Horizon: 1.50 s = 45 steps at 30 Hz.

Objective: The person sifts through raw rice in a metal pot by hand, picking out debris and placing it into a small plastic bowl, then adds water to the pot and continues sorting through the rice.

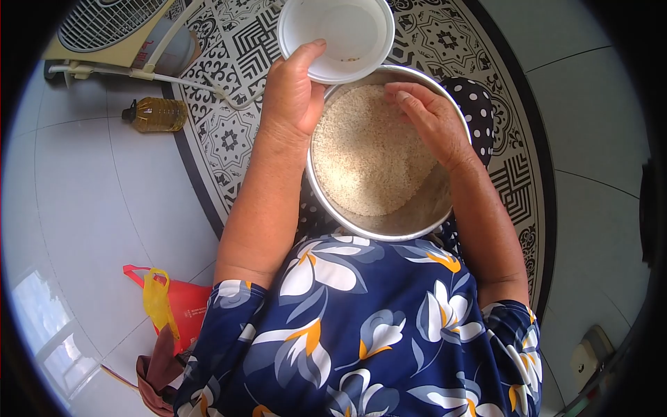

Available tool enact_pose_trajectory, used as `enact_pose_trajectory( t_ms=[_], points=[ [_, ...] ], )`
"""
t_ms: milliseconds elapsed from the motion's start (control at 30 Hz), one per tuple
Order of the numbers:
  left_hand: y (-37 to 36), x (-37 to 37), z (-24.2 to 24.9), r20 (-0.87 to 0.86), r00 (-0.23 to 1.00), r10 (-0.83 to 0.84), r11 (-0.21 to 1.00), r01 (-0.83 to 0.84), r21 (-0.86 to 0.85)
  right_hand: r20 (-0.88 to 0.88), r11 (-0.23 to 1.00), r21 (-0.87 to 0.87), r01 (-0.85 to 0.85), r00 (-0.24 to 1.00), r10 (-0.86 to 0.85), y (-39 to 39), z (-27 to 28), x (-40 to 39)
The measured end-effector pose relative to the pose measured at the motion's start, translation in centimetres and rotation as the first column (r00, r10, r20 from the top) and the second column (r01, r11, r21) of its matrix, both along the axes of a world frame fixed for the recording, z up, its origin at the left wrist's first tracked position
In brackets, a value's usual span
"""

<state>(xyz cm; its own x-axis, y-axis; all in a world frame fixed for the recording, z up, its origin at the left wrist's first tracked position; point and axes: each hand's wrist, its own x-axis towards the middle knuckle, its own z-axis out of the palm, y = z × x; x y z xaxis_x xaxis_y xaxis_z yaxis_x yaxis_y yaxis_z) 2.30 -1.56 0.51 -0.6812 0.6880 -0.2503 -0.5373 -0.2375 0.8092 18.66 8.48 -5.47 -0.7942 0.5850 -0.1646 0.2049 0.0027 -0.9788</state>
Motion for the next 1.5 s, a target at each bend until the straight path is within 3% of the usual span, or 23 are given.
enact_pose_trajectory(
  t_ms=[100,167,200,267,400,467,567,600,667,700,767,800,867,900,933,967,1000,1067,1133,1367,1433,1467,1500],
  points=[
    [0.0,0.1,0.0,-0.011,1.0,0.012,1.0,-0.012,-0.014,0.095,0.999,0.043,0.002,0.995,-0.006,-0.4,0.4,0.0],
    [-0.1,0.1,0.1,-0.009,1.0,0.017,1.0,-0.017,-0.013,0.338,0.963,0.263,-0.052,0.94,-0.041,-0.6,1.1,0.0],
    [-0.1,0.2,0.3,-0.008,1.0,0.022,1.0,-0.022,-0.016,0.336,0.963,0.264,-0.052,0.941,-0.042,-0.7,1.1,0.0],
    [-0.1,0.3,0.4,-0.009,1.0,0.026,0.999,-0.026,-0.019,0.274,0.84,0.537,-0.077,0.958,-0.087,-0.9,0.7,0.1],
    [-0.2,0.2,0.3,0.008,1.0,0.01,1.0,-0.01,-0.014,0.431,0.792,0.558,-0.247,0.902,-0.022,-1.2,0.4,0.2],
    [-0.2,0.2,0.4,0.009,1.0,0.01,1.0,-0.01,-0.008,0.631,0.763,0.425,-0.487,0.764,0.136,-1.7,0.8,0.1],
    [-0.2,0.2,0.3,-0.009,1.0,0.015,1.0,-0.015,0.007,0.675,0.653,0.275,-0.706,0.625,0.392,-2.5,0.6,0.2],
    [-0.2,0.2,0.3,0.002,1.0,0.009,1.0,-0.009,0.007,0.676,0.654,0.275,-0.705,0.625,0.39,-2.6,0.6,0.2],
    [-0.2,0.2,0.3,0.015,1.0,0.001,1.0,-0.001,0.008,0.628,0.455,0.112,-0.883,0.418,0.657,-2.9,1.0,0.0],
    [-0.2,0.1,0.2,0.018,1.0,-0.001,1.0,0.0,0.016,0.629,0.455,0.112,-0.883,0.418,0.655,-3.0,1.5,0.0],
    [-0.2,0.1,0.2,0.022,1.0,0.001,1.0,-0.002,0.025,0.339,0.647,-0.215,-0.731,0.566,0.752,-2.9,2.8,0.1],
    [-0.3,0.0,0.2,0.026,1.0,0.006,1.0,-0.006,0.022,0.34,0.645,-0.215,-0.733,0.563,0.753,-2.8,2.5,0.1],
    [-0.4,0.0,0.1,0.028,0.999,0.016,1.0,-0.017,0.017,0.053,0.88,-0.206,-0.428,0.893,0.446,-2.4,1.5,0.1],
    [-0.4,0.0,0.0,0.023,1.0,0.016,1.0,-0.016,0.016,0.068,0.953,-0.064,-0.297,0.951,0.301,-2.1,1.3,0.0],
    [-0.4,0.0,0.0,0.018,1.0,0.014,1.0,-0.015,0.014,0.066,0.952,-0.065,-0.299,0.951,0.304,-1.8,1.2,0.0],
    [-0.4,0.0,0.1,0.017,1.0,0.016,1.0,-0.016,0.012,0.153,0.972,0.153,-0.177,0.976,0.154,-1.5,1.4,0.1],
    [-0.4,0.2,0.2,0.015,1.0,0.017,1.0,-0.017,0.002,0.203,0.926,0.373,-0.063,0.979,-0.015,-1.3,1.6,0.0],
    [-0.4,0.2,0.4,0.013,1.0,0.017,1.0,-0.017,-0.007,0.21,0.896,0.442,-0.032,0.975,-0.068,-1.3,1.9,0.2],
    [-0.4,0.1,0.3,0.028,1.0,0.008,1.0,-0.008,0.02,0.241,0.589,0.801,-0.108,0.959,-0.152,-1.5,0.9,0.2],
    [-0.4,0.1,0.2,0.028,1.0,0.012,1.0,-0.012,0.013,0.603,0.616,0.683,-0.393,0.779,-0.172,-2.0,0.9,0.6],
    [-0.3,0.0,0.1,0.0,1.0,-0.013,1.0,0.013,0.01,0.836,0.737,0.347,-0.58,0.548,0.037,-1.8,1.1,0.5],
    [-0.2,0.1,0.1,0.002,1.0,-0.016,1.0,0.016,0.011,0.837,0.739,0.347,-0.578,0.546,0.035,-1.7,0.8,0.5],
    [-0.2,0.2,0.1,0.003,1.0,-0.002,1.0,0.002,0.018,0.861,0.68,0.24,-0.693,0.475,0.18,-1.8,0.4,0.6]
  ],
)
